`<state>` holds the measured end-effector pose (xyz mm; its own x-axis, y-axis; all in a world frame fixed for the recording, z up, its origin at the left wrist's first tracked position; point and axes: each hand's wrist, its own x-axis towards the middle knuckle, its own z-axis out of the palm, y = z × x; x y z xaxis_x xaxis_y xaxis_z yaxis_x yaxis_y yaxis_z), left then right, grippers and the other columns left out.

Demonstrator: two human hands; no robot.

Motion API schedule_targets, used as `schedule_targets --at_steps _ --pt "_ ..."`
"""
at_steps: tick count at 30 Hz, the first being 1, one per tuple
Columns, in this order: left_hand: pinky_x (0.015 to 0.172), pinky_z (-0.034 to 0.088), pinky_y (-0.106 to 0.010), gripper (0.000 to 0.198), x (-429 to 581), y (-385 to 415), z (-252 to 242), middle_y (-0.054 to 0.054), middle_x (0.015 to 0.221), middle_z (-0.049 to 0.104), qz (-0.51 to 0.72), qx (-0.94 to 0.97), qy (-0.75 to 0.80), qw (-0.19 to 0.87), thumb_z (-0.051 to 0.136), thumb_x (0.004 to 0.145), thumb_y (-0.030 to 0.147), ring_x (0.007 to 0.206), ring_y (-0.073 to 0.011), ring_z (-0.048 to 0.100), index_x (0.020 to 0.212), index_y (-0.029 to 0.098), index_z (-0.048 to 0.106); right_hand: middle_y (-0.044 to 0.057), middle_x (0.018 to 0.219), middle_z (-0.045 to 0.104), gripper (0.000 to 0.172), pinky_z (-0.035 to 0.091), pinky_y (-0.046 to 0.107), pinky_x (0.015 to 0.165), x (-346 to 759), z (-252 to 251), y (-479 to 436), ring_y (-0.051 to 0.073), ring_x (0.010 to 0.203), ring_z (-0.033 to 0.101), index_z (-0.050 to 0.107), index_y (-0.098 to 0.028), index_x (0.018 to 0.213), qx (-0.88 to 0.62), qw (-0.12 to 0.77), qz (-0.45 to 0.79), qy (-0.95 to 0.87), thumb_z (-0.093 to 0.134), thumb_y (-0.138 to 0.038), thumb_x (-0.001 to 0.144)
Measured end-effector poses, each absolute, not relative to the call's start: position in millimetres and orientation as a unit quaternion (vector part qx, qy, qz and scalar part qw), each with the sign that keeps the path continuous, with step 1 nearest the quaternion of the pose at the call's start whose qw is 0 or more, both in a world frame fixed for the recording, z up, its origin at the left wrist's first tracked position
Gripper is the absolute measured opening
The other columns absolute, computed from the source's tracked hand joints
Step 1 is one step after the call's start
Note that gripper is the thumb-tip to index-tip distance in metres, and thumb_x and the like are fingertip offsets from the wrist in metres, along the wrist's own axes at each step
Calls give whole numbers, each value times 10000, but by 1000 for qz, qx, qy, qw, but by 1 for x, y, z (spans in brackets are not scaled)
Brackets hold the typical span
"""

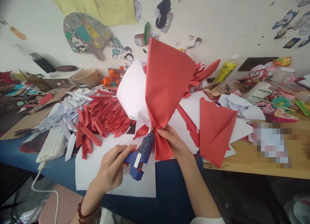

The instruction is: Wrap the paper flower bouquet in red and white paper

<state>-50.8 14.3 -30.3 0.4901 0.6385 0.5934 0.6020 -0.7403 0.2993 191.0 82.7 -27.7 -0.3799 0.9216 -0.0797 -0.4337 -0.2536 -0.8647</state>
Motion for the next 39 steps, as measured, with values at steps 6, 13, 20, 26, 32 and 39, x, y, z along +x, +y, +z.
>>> schedule_targets --at_steps 6,13,20,26,32,39 --pt "719 473 -345 482 -56 16 -29 -154 1066 619 338 870 358 -12 393 989 169 876 -229 560 1469 143 428 43 1242 677 327 535 308 887 192 -25 83 227 1080 664 636 -253 1161 -308 464 729 -398 700 -382 867" --pt "709 466 -346 528 -58 12 -30 -158 1059 628 340 871 352 -46 424 982 177 870 -231 569 1509 142 400 42 1117 705 237 530 305 834 193 -26 83 227 1006 672 642 -240 1059 -311 475 717 -405 673 -391 878" --pt "691 472 -325 479 -57 11 -28 -157 1041 610 401 850 339 -42 361 1019 218 867 -213 579 1474 109 460 40 1025 702 287 528 313 791 194 -27 86 218 908 662 673 -241 1052 -331 489 713 -379 749 -382 814" --pt "693 488 -312 477 -60 4 -30 -138 1012 625 420 842 335 -44 382 1011 214 845 -198 589 1470 126 483 14 780 618 214 491 315 658 196 -34 91 172 683 577 645 -220 857 -343 495 711 -361 774 -376 786" --pt "692 498 -314 449 -64 2 -30 -151 1052 641 474 784 390 -95 409 1006 242 866 -215 627 1420 147 556 28 755 618 247 461 302 609 200 -41 98 176 678 576 622 -199 813 -353 484 701 -386 767 -397 784" --pt "690 484 -317 426 -74 -3 -21 -137 1030 669 509 698 462 -198 463 954 219 805 -209 627 1336 185 649 62 692 647 243 505 316 592 200 -45 104 182 613 592 621 -175 747 -332 480 685 -437 671 -393 842"
